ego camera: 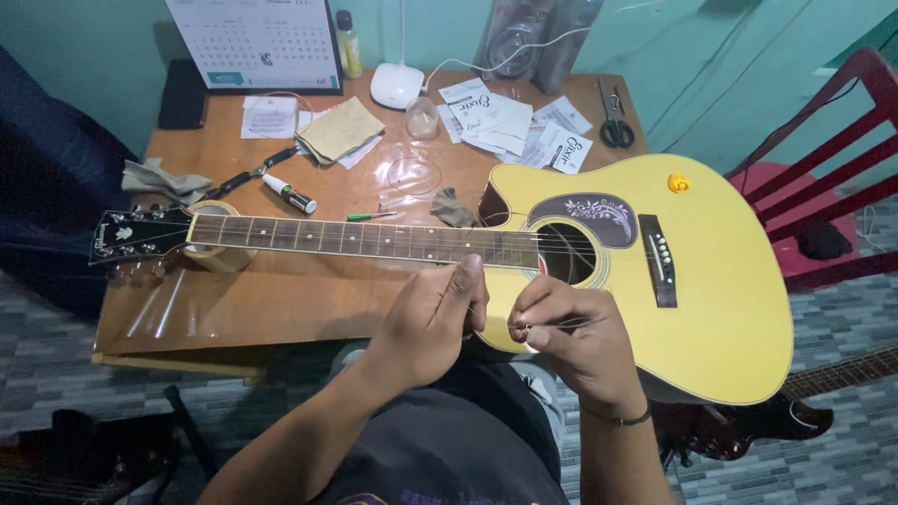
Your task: The person removes an old string from the headstock of an acoustic guitar. They then take a new string, thread it through the soundhole, and begin winding it onto the tuning peg.
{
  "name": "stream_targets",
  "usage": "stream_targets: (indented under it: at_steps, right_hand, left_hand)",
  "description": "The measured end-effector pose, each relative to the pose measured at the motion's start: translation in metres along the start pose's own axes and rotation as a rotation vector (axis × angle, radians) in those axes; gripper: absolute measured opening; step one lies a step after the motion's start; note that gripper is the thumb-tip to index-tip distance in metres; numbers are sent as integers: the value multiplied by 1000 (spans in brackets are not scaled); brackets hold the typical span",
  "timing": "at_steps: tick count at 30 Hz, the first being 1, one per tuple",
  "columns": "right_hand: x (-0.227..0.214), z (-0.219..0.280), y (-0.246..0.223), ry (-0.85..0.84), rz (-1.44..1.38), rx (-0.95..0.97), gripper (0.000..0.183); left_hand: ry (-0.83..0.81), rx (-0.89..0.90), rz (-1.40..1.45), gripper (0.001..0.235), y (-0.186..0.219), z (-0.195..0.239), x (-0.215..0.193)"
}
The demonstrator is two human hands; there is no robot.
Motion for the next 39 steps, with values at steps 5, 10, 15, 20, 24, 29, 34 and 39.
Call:
stream_targets:
  at_steps: [5,10,15,20,24,29,34,39]
  right_hand:
    - [10,6,0,28,10,-33,19]
    - [15,6,5,-18,-128,-19,18]
    - [18,3,5,-51,-169,16,24]
    - [12,3,2,13,-267,46,25]
    - [8,4,0,55,-339,67,32]
    - [12,-3,-14,74,-259,202,24]
    - [-4,1,-12,76,-279,363,21]
    - [-17,11,8,121,-442,246,22]
  left_hand:
    - [-42,-53,-136,70,-5,-2,-1]
    - [-102,-175,-211,67,0,3,-3]
    - [-198,-20,178,36,-13,-2,1]
    - [-195,178,359,20,-15,-9,-4]
    - [-215,146,481,28,1,0,-9]
    - [-251,217,543,50,-11,-8,-10]
    - [-79,333,277,49,-3,-7,-14]
    - [-17,385,94,49,-5,-9,-15]
Point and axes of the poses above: each hand's wrist, its own z-axis away from the middle knuckle, its own x-axis out of the palm, y = z × x, the point moved 1 cm from there along -z, towards the middle knuckle, and after that the axes turned 12 degrees about -x, right-handed, at the moved point
